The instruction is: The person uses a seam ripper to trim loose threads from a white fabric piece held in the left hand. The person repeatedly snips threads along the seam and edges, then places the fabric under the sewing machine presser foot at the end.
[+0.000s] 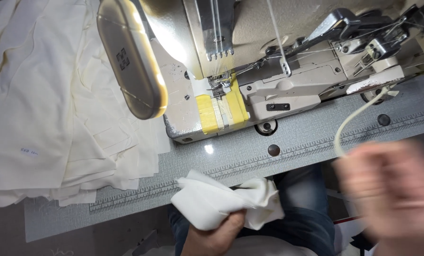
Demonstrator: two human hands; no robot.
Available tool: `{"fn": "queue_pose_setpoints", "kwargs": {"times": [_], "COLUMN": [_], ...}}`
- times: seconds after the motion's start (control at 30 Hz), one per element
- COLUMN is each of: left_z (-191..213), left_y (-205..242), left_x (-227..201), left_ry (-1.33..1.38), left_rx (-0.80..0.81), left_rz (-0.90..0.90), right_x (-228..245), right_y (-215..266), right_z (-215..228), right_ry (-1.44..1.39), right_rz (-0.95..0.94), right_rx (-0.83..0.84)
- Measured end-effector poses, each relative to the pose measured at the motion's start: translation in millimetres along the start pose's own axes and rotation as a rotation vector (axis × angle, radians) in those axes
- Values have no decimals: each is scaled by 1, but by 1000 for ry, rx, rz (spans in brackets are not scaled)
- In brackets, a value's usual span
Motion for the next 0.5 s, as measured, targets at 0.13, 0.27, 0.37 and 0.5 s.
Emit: {"fn": "queue_pose_setpoints", "kwargs": {"times": [0.13, 0.27, 0.37, 0.5], "left_z": [-7, -13, -32, -10], "left_y": [2, 13, 3, 34], "left_x": [-30, -53, -56, 62], "left_ry": [221, 121, -225, -290], "left_rx": [35, 33, 277, 217], "left_rz": [-274, -252, -679, -828], "right_x": [-24, 42, 31, 43], "right_y": [12, 55, 63, 56], "right_z": [7, -37, -57, -59], "right_ry": [-275, -309, -362, -370], "right_rz": [-1017, -360, -544, -600], "right_rx": [233, 403, 441, 464]}}
Point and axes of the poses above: each hand's wrist, its own y-axis away from the middle knuckle, its own z-axis out of the back of the hand, x = y × z, the point moved 4 cm from there along -y, towards the middle knuckle, and after that the axes turned 15 degrees about -x, right-handed, at the moved point
